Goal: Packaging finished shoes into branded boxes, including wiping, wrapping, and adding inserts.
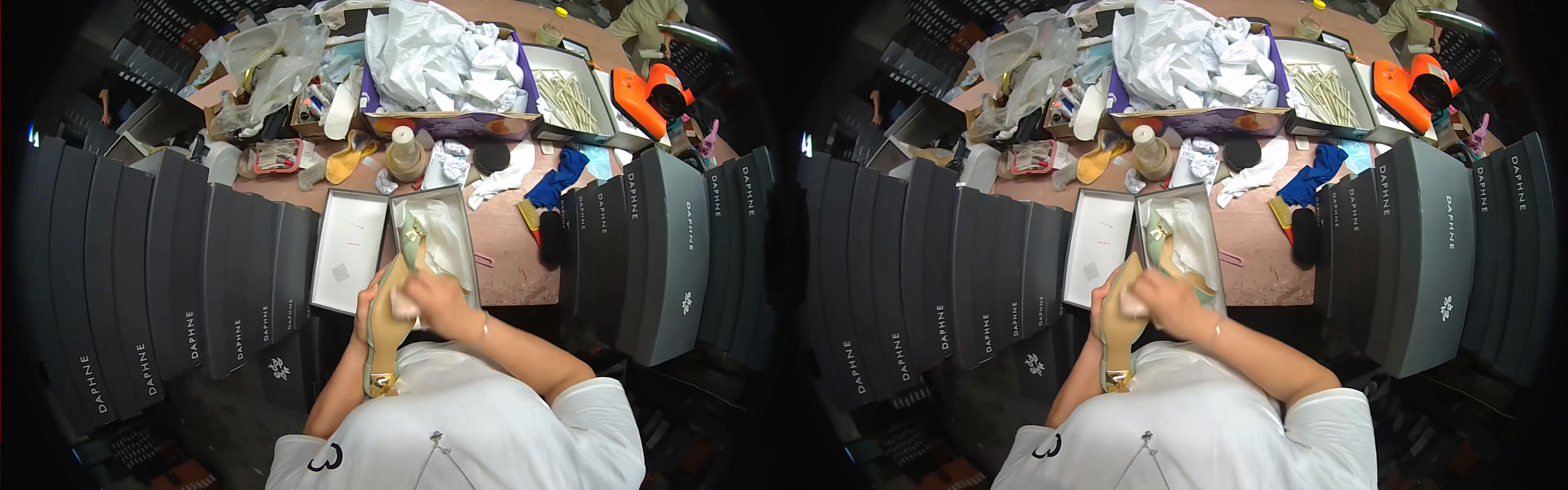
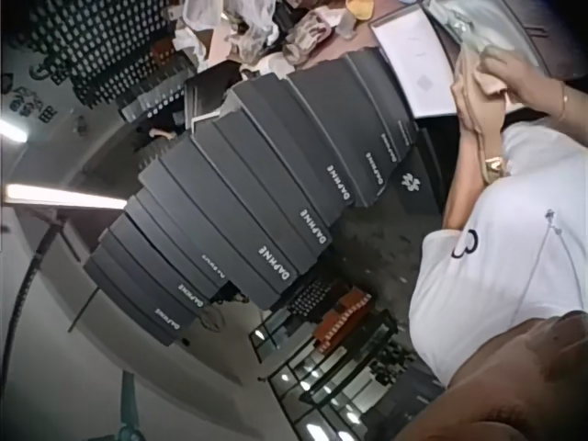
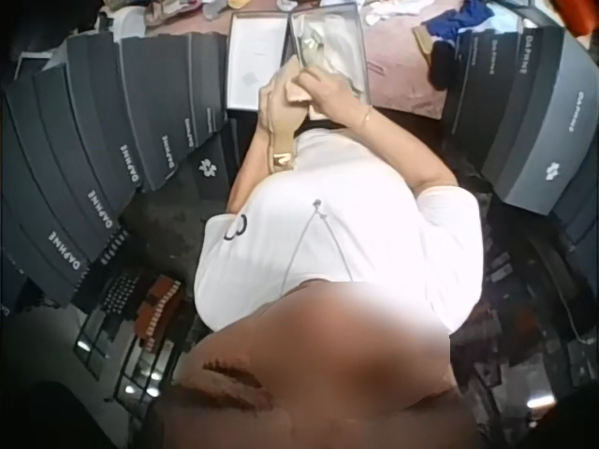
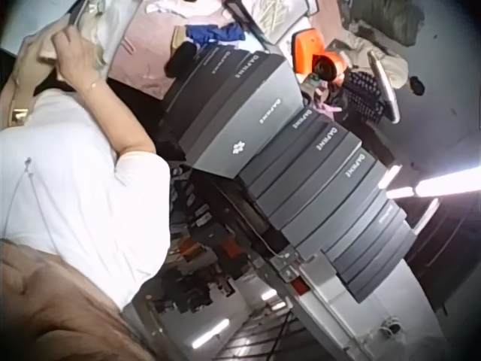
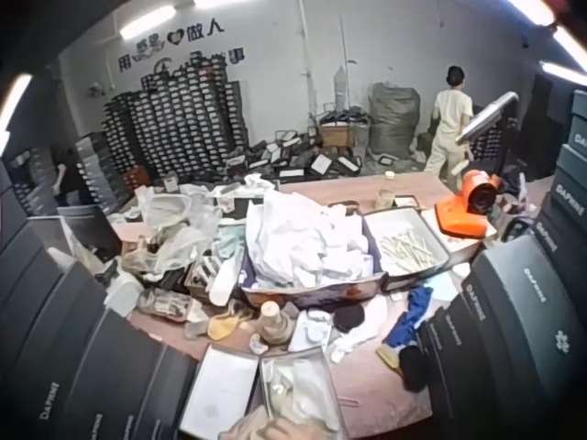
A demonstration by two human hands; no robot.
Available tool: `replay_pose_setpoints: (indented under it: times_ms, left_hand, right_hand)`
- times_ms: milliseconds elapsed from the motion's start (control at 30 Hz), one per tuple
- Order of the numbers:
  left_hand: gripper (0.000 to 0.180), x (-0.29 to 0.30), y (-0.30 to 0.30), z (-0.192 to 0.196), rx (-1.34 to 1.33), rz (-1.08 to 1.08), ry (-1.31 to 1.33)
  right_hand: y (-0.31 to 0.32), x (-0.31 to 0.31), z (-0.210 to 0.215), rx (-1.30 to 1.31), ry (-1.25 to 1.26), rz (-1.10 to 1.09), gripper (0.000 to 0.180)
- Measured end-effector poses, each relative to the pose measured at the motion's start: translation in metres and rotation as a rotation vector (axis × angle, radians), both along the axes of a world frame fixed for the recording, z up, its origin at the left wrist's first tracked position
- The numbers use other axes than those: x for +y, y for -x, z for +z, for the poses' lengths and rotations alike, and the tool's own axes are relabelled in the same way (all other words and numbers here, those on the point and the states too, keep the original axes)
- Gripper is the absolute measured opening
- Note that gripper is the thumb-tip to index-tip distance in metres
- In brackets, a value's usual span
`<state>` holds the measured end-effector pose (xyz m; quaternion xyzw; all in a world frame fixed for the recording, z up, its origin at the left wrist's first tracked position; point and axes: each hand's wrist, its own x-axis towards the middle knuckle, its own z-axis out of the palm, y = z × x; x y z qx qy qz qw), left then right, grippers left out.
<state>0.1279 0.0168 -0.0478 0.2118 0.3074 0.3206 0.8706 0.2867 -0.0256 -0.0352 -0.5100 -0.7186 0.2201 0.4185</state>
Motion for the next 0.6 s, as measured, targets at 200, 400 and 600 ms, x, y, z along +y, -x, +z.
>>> replay_pose_setpoints:
  times_ms: [200,400,600]
  left_hand:
    - [0.065,0.002,-0.001,0.007,0.03,-0.037,-0.075]
    - [0.069,0.0,0.016,0.009,-0.038,-0.053,-0.128]
    - [0.065,-0.017,0.02,0.006,0.138,0.09,-0.141]
  right_hand:
    - [-0.005,-0.026,0.008,-0.06,-0.119,0.133,0.02]
    - [0.008,-0.028,0.02,0.02,-0.105,0.239,0.027]
    - [0.012,0.008,0.023,-0.072,0.024,0.087,0.026]
